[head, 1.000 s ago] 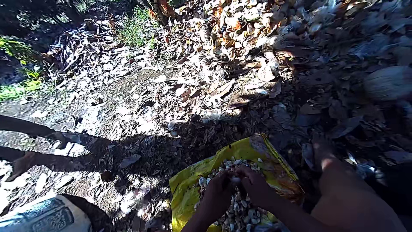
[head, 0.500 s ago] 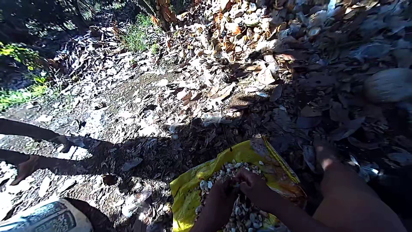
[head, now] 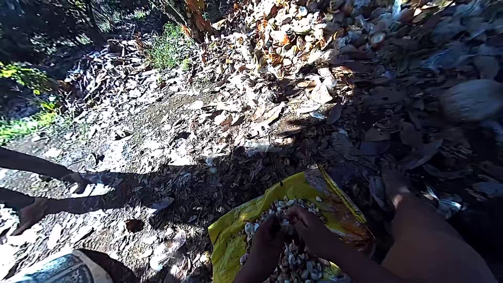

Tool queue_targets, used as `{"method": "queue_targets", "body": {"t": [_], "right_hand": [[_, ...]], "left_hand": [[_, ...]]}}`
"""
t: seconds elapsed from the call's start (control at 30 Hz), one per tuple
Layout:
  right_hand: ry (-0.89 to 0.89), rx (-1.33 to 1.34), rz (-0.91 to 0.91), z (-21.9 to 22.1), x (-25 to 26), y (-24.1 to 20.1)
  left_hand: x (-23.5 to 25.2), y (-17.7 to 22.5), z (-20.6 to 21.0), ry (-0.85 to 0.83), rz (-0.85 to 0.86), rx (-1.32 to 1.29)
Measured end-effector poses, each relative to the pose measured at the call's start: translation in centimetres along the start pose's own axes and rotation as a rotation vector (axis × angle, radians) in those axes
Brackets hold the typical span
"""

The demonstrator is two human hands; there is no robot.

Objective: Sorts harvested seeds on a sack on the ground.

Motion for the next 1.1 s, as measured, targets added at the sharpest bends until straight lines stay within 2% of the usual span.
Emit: {"method": "queue_targets", "body": {"t": [0.2, 0.43, 0.73, 0.97, 1.1], "right_hand": [[0.002, 0.349, 0.028, -0.2, 0.1, -0.1], [-0.018, 0.417, 0.029, -0.5, 0.4, -0.2], [0.094, 0.21, 0.013, -0.9, 0.4, -0.1], [0.115, -0.299, -0.302, -0.4, -0.1, 0.1], [0.196, -0.592, -0.448, 0.5, 0.2, 1.1]], "left_hand": [[0.3, 0.8, -0.4, -0.017, -0.038, 0.012], [0.3, 1.1, -1.1, 0.033, -0.079, 0.069], [0.4, 0.7, -0.9, 0.025, -0.09, 0.075], [0.3, 0.8, -1.0, 0.064, -0.17, 0.004], [0.4, 1.1, -0.9, 0.105, -0.215, -0.025]]}}
Point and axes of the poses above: each hand's wrist, its own x-axis towards the middle knuckle, its own z-axis out of the palm, y = z × x, the point moved 1 cm from there along x, towards the middle knuckle, and after that the axes turned 1 degree about z, right-handed, at the moved point
